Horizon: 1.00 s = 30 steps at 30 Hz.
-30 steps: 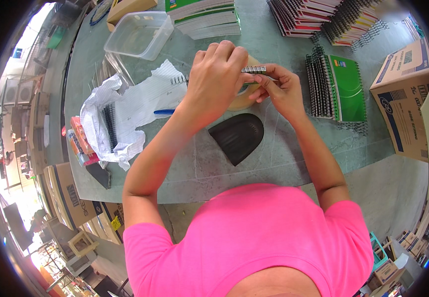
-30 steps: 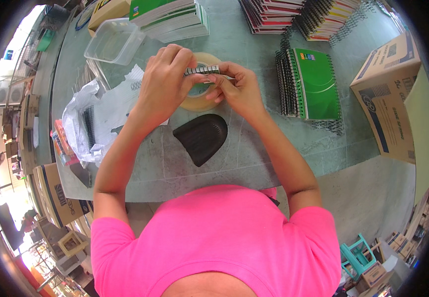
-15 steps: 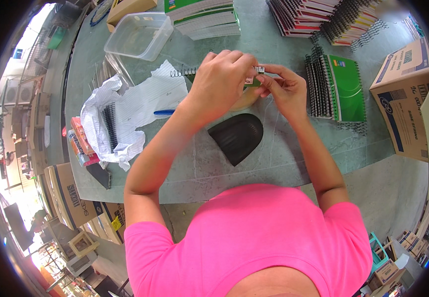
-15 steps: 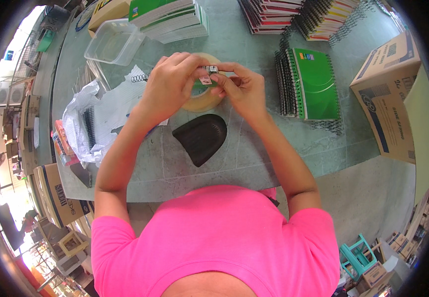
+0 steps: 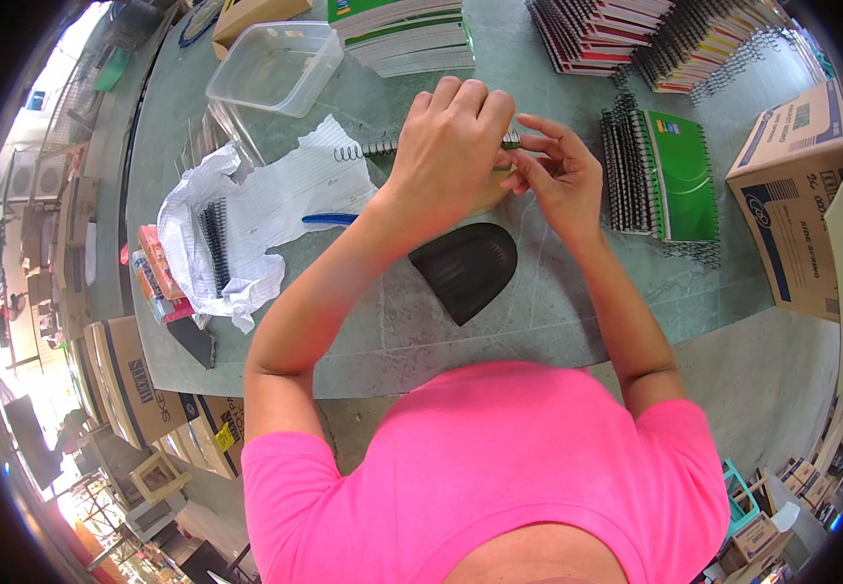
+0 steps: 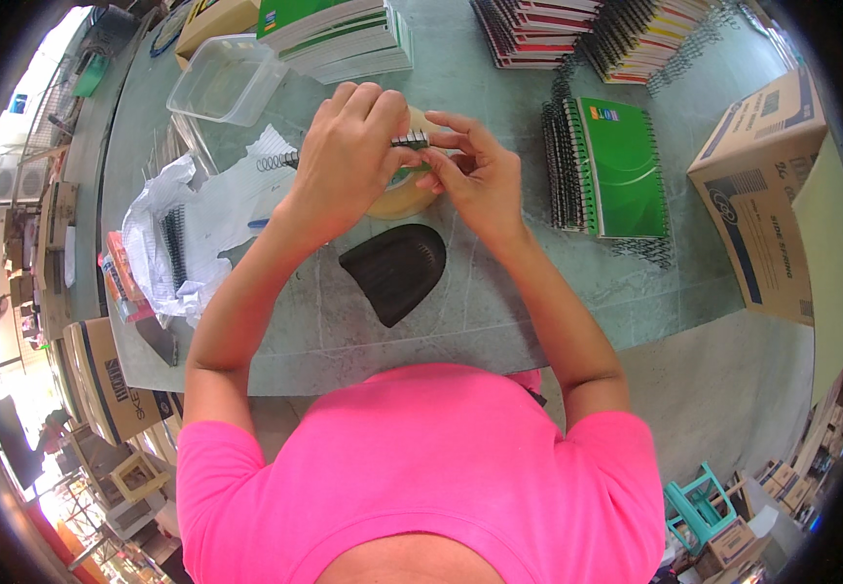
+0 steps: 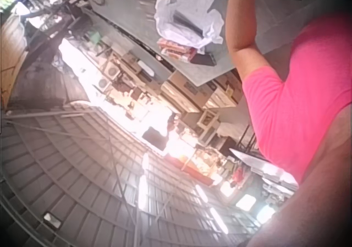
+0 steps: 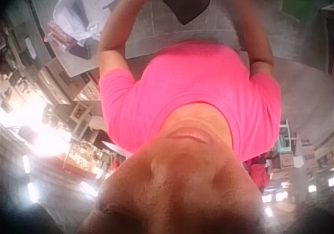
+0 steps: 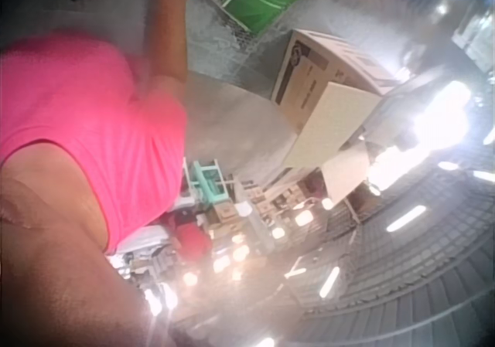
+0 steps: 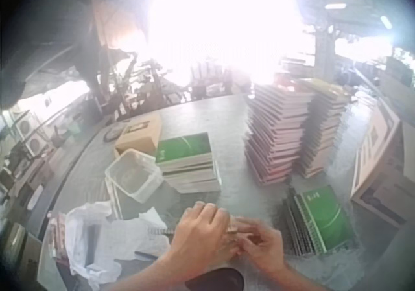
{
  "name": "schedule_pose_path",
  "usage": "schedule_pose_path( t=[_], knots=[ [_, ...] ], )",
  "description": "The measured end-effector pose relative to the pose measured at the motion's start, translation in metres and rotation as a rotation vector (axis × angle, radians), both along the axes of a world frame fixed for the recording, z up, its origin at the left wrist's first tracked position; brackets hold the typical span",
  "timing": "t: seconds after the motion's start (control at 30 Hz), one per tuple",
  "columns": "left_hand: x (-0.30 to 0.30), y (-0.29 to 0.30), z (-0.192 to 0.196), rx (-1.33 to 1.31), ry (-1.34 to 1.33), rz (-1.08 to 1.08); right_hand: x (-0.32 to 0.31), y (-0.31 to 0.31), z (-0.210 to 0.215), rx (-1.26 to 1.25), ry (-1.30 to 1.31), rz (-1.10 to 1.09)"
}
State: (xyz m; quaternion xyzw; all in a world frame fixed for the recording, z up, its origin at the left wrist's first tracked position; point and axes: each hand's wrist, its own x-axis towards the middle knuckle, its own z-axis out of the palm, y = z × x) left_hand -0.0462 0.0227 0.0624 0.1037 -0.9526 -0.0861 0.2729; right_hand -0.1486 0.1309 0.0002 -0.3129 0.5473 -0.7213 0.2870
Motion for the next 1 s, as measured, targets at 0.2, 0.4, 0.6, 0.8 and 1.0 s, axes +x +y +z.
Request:
schedule_pose_path(
  t=[0.2, 0.4, 0.6, 0.8, 1.0],
  knots=[
    [0.006, -0.007, -0.001, 0.161, -0.120, -0.113, -0.010, 0.001, -0.009, 0.092, 0.085, 0.083],
    [0.002, -0.005, -0.009, 0.226, -0.075, -0.213, -0.010, 0.001, -0.012, 0.066, 0.048, 0.107],
    [0.000, 0.001, -0.013, 0.295, 0.014, -0.185, -0.011, 0.005, -0.016, 0.083, 0.179, 0.052],
    [0.009, 0.003, -0.013, 0.286, 0.009, -0.213, -0.010, 0.009, -0.014, 0.119, 0.694, -0.055],
    [0.018, 0.033, 0.009, 0.422, 0.129, -0.206, 0.005, 0.025, 0.018, 0.270, 0.558, 0.306]
  ],
)
